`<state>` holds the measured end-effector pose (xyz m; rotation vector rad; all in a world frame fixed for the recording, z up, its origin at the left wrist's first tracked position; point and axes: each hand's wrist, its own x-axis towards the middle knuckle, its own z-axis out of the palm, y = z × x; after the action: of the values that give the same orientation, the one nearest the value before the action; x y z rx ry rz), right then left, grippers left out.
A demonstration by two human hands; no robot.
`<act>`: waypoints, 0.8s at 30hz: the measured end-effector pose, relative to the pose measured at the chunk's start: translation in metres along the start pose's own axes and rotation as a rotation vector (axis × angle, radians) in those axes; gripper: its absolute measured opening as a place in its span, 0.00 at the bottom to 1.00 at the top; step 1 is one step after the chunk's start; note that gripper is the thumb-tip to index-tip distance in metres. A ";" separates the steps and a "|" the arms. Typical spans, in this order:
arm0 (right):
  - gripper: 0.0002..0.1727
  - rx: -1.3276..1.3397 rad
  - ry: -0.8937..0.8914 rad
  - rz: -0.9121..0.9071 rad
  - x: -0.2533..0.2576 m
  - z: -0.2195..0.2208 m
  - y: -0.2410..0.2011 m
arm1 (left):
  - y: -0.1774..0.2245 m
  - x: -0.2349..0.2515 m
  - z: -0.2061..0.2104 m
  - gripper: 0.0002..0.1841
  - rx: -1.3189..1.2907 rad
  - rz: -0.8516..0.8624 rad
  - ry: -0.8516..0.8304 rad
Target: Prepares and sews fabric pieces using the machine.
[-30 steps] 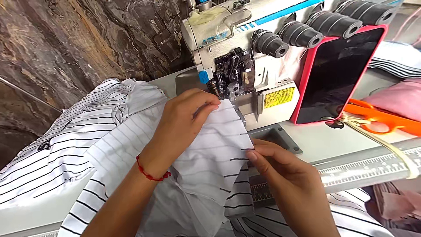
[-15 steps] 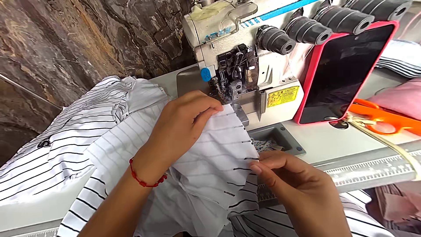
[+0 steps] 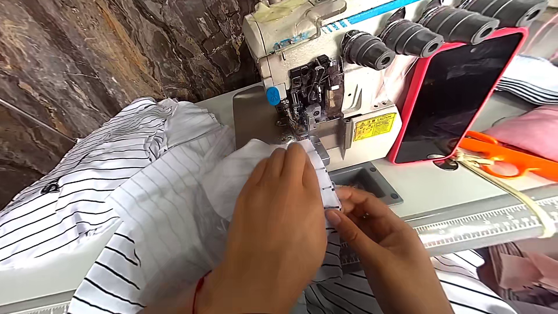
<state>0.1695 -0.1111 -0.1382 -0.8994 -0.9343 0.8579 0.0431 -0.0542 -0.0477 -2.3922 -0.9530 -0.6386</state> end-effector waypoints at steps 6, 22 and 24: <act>0.02 -0.005 -0.050 0.028 -0.006 0.004 0.003 | 0.011 -0.022 0.014 0.31 -0.068 -0.095 0.010; 0.09 -0.061 -0.038 -0.165 -0.009 0.013 -0.004 | 0.005 -0.016 0.026 0.44 -0.132 -0.111 0.034; 0.09 -0.063 -0.043 -0.173 -0.008 0.012 -0.003 | 0.005 -0.017 0.027 0.44 -0.131 -0.111 0.043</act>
<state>0.1562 -0.1162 -0.1340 -0.8429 -1.0650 0.7059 0.0427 -0.0500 -0.0796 -2.4404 -1.0613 -0.8137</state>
